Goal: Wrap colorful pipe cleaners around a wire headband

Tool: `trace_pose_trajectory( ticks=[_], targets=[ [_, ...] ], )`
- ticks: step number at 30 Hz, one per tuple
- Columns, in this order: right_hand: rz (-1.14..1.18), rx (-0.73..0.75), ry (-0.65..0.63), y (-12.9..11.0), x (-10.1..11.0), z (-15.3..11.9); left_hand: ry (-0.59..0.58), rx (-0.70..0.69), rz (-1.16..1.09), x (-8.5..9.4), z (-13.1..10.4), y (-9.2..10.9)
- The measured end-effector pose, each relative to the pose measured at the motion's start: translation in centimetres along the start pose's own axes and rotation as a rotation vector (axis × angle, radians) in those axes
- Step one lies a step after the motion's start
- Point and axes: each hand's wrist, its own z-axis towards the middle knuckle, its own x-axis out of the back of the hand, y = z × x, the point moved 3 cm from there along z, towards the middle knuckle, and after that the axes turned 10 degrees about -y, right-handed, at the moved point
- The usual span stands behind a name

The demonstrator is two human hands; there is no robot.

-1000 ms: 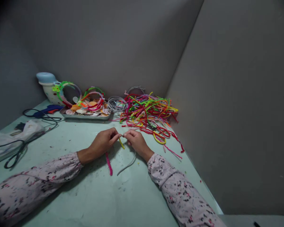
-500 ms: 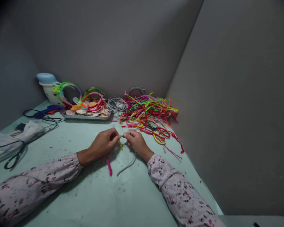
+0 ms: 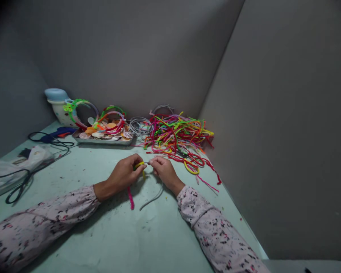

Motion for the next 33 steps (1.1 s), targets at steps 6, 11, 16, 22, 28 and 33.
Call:
trace_pose_trajectory(
  ticks=[6,11,16,22,28,33],
  targets=[
    [0.001,0.006,-0.016,-0.1,-0.1,-0.1,0.024,-0.022,-0.013,0.1,0.0,0.0],
    [0.025,0.042,-0.032,-0.3,-0.2,-0.2,0.045,-0.057,-0.012,0.5,-0.1,0.4],
    [0.038,0.063,-0.024,-0.5,-0.2,-0.4,0.06,-0.063,-0.015,0.8,-0.3,0.8],
    [0.057,0.062,0.004,-0.4,-0.1,-0.4,0.078,-0.021,-0.1,0.6,-0.2,0.8],
    [0.085,0.083,0.063,-0.4,0.1,-0.4,0.047,0.114,-0.382,0.5,0.1,-0.1],
    [0.077,0.085,0.079,-0.2,0.2,-0.3,-0.177,0.272,-0.847,-0.4,0.6,-0.7]
  ],
)
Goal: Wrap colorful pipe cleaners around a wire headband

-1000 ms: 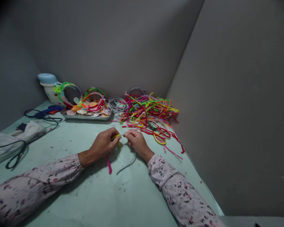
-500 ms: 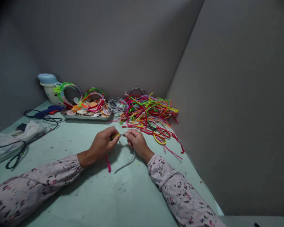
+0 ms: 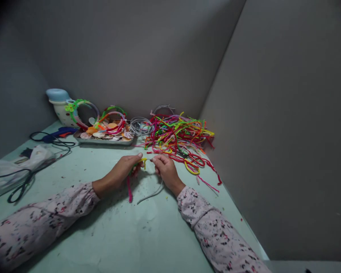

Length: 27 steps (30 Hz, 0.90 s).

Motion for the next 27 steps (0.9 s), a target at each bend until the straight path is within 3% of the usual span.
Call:
trace_pose_trajectory(
  ticks=[4,8,27],
  targets=[
    [-0.015,0.003,0.0,0.05,0.05,-0.03,-0.077,0.101,-0.279,-0.28,0.21,0.0],
    [-0.023,0.011,-0.008,-0.04,0.04,-0.07,-0.076,0.153,-0.395,-0.44,0.11,0.22],
    [-0.029,-0.007,-0.066,-0.16,-0.27,-0.03,0.026,-0.013,-0.012,-0.05,0.14,0.41]
  ],
)
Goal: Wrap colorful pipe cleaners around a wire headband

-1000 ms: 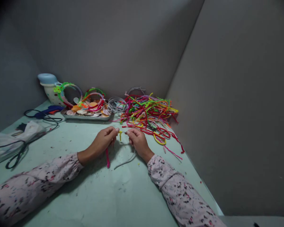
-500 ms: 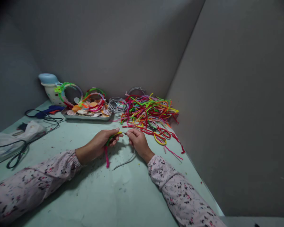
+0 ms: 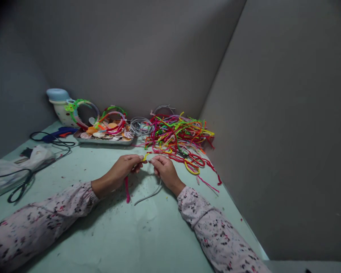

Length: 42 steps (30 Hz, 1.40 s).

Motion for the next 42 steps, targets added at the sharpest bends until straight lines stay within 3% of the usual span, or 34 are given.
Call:
trace_pose_trajectory(
  ticks=[11,26,42],
  targets=[
    [0.027,-0.021,-0.015,0.21,-0.01,0.09,0.022,-0.091,0.207,0.34,0.1,-0.32],
    [0.002,-0.043,-0.029,0.45,0.05,0.25,0.024,-0.143,0.139,0.13,-0.06,0.09],
    [-0.015,-0.065,-0.035,0.51,0.14,0.25,0.071,-0.238,0.424,0.18,-0.31,0.05]
  ],
)
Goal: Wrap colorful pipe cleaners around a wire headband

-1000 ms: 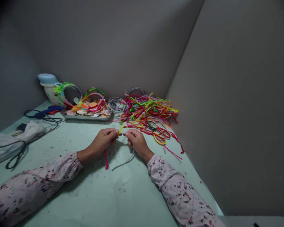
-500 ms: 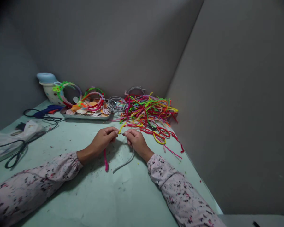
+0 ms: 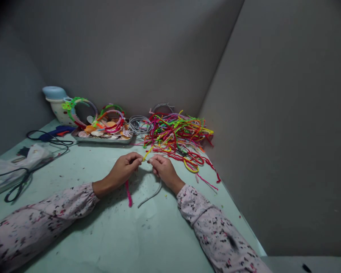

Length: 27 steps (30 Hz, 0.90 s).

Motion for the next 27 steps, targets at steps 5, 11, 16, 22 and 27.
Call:
trace_pose_trajectory(
  ticks=[5,11,16,22,27],
  targets=[
    [-0.002,0.011,0.008,0.02,0.01,0.03,0.034,0.018,-0.026,-0.3,-0.04,-0.4],
    [0.007,-0.006,-0.001,0.17,-0.09,0.05,0.058,0.023,-0.015,-0.42,-0.09,-0.49],
    [0.002,-0.019,-0.008,0.34,-0.1,0.09,0.059,0.0,0.053,-0.34,-0.19,0.0],
    [0.028,-0.041,-0.018,0.4,-0.12,0.13,0.055,-0.043,0.092,-0.25,-0.28,0.15],
    [0.025,-0.039,-0.015,0.46,-0.11,0.15,0.052,-0.061,0.135,-0.21,-0.29,0.0]
  ],
)
